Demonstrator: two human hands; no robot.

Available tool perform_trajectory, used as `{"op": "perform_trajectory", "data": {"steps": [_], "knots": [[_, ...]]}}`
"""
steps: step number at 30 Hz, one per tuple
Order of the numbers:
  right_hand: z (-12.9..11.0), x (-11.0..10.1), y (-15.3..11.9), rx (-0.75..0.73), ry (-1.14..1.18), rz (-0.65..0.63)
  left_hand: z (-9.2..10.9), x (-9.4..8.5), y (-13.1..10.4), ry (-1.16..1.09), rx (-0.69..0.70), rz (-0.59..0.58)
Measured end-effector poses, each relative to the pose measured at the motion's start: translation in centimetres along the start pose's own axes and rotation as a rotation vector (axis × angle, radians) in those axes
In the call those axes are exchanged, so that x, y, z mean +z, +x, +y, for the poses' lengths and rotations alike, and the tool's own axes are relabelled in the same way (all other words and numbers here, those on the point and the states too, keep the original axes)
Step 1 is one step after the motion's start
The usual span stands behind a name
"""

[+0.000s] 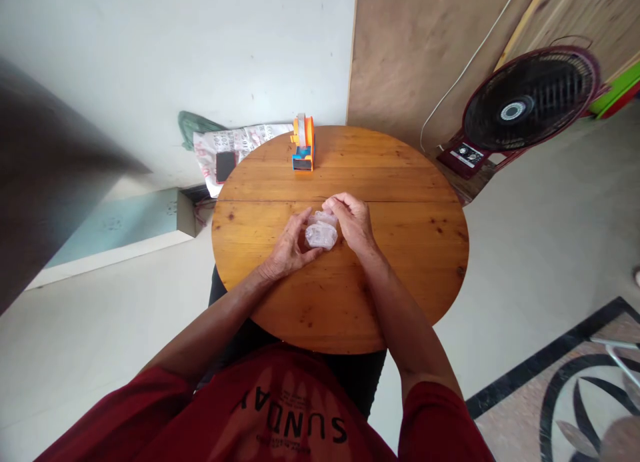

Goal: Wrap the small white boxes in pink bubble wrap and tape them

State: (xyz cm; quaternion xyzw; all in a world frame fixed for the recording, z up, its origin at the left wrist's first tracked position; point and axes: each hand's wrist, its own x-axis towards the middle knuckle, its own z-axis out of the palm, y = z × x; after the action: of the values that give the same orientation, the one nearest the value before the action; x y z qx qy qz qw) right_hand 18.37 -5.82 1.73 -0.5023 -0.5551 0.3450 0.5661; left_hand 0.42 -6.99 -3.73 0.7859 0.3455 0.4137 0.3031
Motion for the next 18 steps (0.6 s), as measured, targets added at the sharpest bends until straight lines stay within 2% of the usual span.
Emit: {"op": "perform_trajectory", "data": {"steps": [9, 13, 18], "knots": [[-0.9, -0.5, 0.3, -0.032, 0.074, 0.049, -0.1, -0.1, -0.1, -0.12, 0.077, -0.078], [-1.2, -0.5, 0.4, 0.037, 0.116, 0.075, 0.1, -0.5, -0.4, -0.313, -0.019, -0.119], [-1.1, -0.3, 0.5, 0.066, 0.076, 0.066, 1.3, -1.1, -0.4, -0.512, -0.196, -0.144]]}}
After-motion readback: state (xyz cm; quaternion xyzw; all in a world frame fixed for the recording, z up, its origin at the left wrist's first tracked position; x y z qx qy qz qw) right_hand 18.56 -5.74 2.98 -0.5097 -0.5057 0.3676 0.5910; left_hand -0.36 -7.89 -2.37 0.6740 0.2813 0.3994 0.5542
